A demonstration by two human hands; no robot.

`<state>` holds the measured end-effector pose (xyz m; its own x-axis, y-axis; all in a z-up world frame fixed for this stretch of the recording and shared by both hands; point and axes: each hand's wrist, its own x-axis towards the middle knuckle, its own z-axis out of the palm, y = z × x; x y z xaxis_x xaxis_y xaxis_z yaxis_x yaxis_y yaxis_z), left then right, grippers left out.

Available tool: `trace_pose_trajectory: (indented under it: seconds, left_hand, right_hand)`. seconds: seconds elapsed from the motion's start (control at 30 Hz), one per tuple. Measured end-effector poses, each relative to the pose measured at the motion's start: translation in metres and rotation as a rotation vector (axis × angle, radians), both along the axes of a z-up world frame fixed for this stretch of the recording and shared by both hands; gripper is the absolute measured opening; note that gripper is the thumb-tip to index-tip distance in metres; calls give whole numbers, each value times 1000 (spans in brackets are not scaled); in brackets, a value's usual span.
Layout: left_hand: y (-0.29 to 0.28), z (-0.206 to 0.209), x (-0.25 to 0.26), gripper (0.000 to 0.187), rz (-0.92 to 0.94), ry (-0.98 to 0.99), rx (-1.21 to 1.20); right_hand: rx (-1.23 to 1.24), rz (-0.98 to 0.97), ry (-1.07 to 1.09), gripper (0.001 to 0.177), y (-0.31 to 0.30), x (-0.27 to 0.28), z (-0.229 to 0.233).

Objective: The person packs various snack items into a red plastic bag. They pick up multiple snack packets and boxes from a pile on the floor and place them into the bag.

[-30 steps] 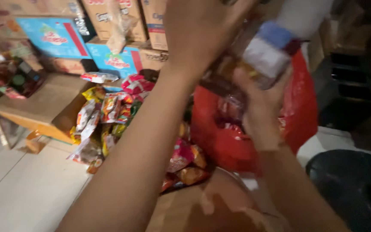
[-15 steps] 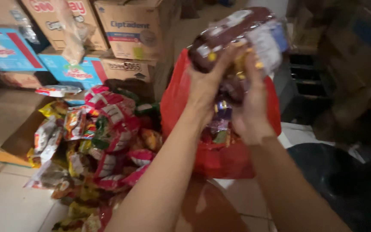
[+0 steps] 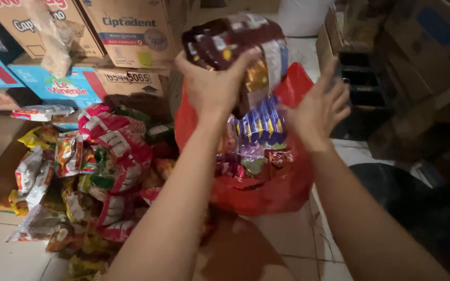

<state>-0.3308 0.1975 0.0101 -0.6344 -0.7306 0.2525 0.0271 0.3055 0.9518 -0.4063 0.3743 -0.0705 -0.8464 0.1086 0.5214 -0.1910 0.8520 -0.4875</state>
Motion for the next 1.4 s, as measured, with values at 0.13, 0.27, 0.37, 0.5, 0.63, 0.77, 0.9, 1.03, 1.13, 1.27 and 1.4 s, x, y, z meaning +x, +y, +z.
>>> trace_pose_trajectory:
  seconds: [0.13, 0.27, 0.37, 0.5, 0.63, 0.77, 0.9, 1.03, 1.13, 1.27, 1.4]
  left_hand:
    - [17, -8, 1, 119, 16, -36, -231]
    - [36, -15, -5, 121, -17, -108, -236]
    - [56, -26, -17, 125, -73, -221, -136]
    - [93, -56, -40, 127, -78, -208, 11]
    - [133, -91, -58, 137, -107, -334, 349]
    - [160, -121, -66, 128, -223, -404, 427]
    - [150, -135, -80, 112, -445, -503, 63]
    - [127, -137, -86, 69, -505, -500, -466]
    - [115, -132, -83, 79, -385, -118, -699]
    - [125, -124, -76, 61, -530, -234, -508]
    - [139, -121, -78, 46, -516, -405, -376]
  right_hand:
    - [-227, -12, -226, 50, 34, -42, -17]
    - [-1074, 319, -259, 30, 82, -73, -25]
    - [-1588, 616, -316, 17, 105, -78, -15]
    - [-1393, 641, -398, 28, 104, -60, 0]
    - [-1404, 737, -445, 38, 86, -47, 16]
    - [-1307, 830, -456, 45, 84, -38, 26]
    - [-1067, 682, -567, 52, 81, -38, 36]
    - [-1369, 768, -499, 48, 84, -40, 41]
    - [-1473, 836, -447, 54, 89, -39, 38]
    - [-1361, 829, -511, 64, 99, -36, 32]
    - [-1358, 976, -540, 59, 90, -38, 36]
